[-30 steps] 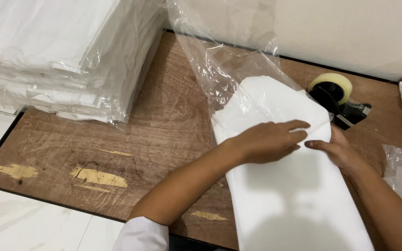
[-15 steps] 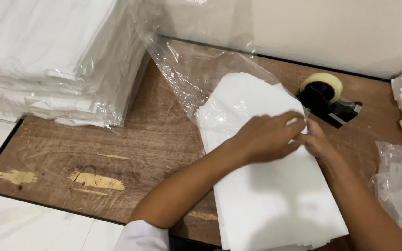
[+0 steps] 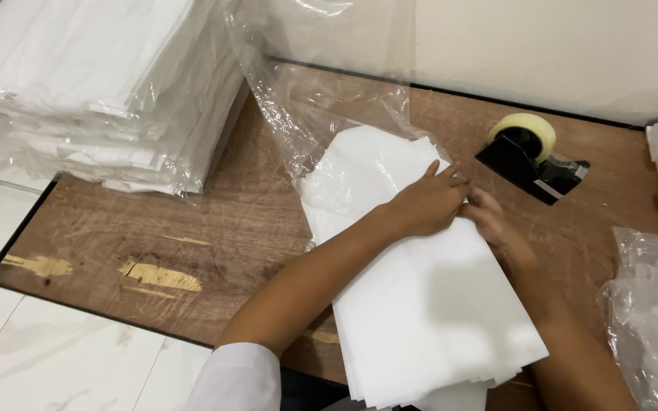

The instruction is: Folding white fabric bags and inserting them into clear plastic packaging sleeves on a wooden table.

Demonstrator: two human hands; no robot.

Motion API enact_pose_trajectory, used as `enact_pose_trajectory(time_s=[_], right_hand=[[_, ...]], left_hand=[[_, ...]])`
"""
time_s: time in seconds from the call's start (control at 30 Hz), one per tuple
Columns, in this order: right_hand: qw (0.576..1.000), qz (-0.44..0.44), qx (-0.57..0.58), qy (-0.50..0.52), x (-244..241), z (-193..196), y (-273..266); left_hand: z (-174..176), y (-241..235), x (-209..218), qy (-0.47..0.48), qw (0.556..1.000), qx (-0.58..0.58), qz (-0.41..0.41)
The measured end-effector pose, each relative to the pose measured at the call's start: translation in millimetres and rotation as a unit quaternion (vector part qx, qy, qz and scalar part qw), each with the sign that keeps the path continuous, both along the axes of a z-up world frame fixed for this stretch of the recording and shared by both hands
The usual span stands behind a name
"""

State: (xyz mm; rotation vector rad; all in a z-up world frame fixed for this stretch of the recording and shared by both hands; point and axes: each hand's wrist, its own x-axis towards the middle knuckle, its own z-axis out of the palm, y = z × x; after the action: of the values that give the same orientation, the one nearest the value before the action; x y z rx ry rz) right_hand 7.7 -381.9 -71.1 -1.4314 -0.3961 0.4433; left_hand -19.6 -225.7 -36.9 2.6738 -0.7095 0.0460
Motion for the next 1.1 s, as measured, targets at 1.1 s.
enact_pose_trajectory(time_s=[1.1], right_hand=[[0.994,-0.002,-0.106,-0.024,4,28,0]], left_hand=[[10,101,-132,0.218,0.618,-0.665,0.357]])
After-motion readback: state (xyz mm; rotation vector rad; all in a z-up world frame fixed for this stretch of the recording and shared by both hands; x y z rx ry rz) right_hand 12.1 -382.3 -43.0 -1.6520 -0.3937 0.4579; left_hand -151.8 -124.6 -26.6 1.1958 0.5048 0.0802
